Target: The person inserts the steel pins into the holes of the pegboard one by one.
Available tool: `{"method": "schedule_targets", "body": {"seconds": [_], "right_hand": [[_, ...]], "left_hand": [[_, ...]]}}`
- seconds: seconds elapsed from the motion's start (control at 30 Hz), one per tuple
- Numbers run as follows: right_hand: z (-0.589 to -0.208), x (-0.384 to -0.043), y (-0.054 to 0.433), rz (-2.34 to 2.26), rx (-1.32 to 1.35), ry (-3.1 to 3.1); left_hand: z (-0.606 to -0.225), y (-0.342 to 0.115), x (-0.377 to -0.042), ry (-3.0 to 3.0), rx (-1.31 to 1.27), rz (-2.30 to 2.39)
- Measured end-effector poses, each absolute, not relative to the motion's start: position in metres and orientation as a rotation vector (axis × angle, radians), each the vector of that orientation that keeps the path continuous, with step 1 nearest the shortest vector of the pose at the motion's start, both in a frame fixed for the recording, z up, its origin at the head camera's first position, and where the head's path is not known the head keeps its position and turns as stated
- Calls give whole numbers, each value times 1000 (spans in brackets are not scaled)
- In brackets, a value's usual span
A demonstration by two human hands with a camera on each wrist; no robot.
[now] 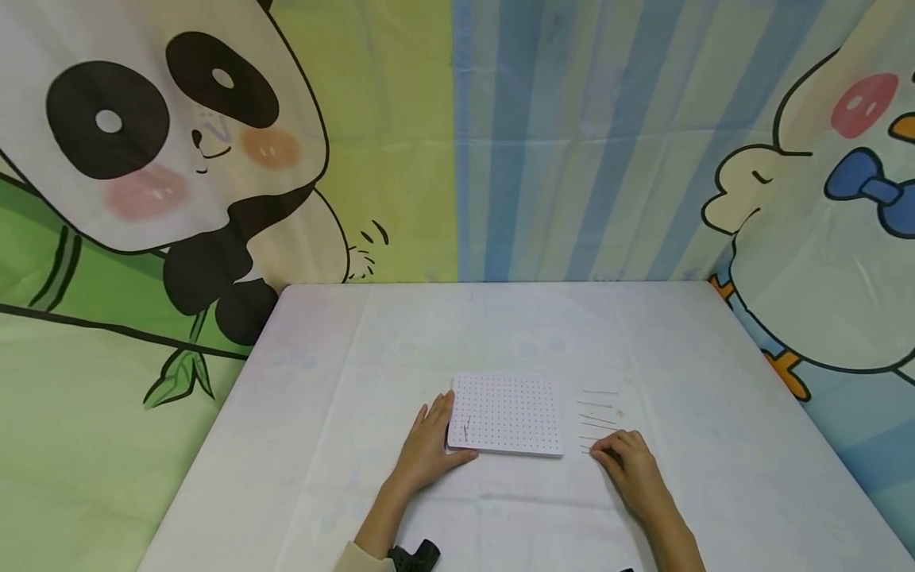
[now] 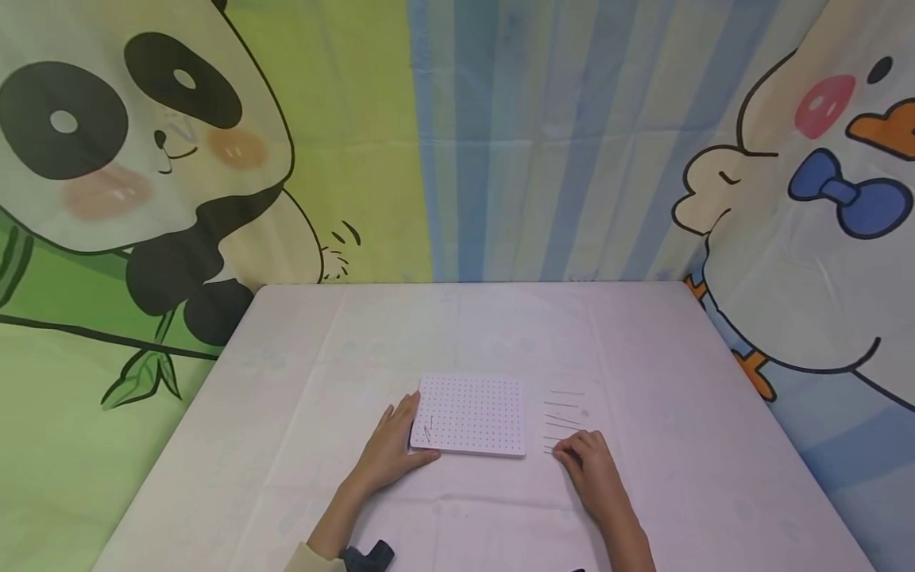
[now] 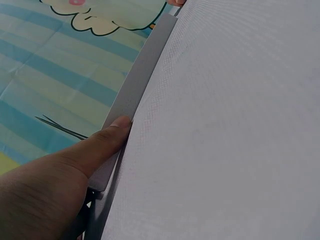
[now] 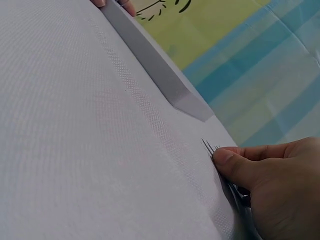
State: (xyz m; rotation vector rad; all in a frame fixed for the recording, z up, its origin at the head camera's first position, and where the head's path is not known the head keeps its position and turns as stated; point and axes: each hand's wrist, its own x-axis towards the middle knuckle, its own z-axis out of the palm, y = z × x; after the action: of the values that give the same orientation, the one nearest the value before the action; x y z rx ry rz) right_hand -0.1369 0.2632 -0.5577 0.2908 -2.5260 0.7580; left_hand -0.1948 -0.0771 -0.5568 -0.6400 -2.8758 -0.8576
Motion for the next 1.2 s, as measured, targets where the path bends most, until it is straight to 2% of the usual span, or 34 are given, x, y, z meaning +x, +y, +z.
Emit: {"method": "schedule_targets", "body": {"seconds": [0.27, 0.53, 0.87, 1.2], "right_hand": [[-551, -136, 258, 993, 263, -2459], [-532, -142, 238, 1592, 315, -2226], [-493, -159, 174, 1698, 651, -2148], [-500, -193, 110, 1841, 602, -2112]], "left_hand": [[-558, -81, -196, -2872, -633, -862], [-559, -84, -196, -2870, -633, -822], [-555, -82, -195, -2870, -639, -853], [-555, -79, -195, -2889, -639, -857]]}}
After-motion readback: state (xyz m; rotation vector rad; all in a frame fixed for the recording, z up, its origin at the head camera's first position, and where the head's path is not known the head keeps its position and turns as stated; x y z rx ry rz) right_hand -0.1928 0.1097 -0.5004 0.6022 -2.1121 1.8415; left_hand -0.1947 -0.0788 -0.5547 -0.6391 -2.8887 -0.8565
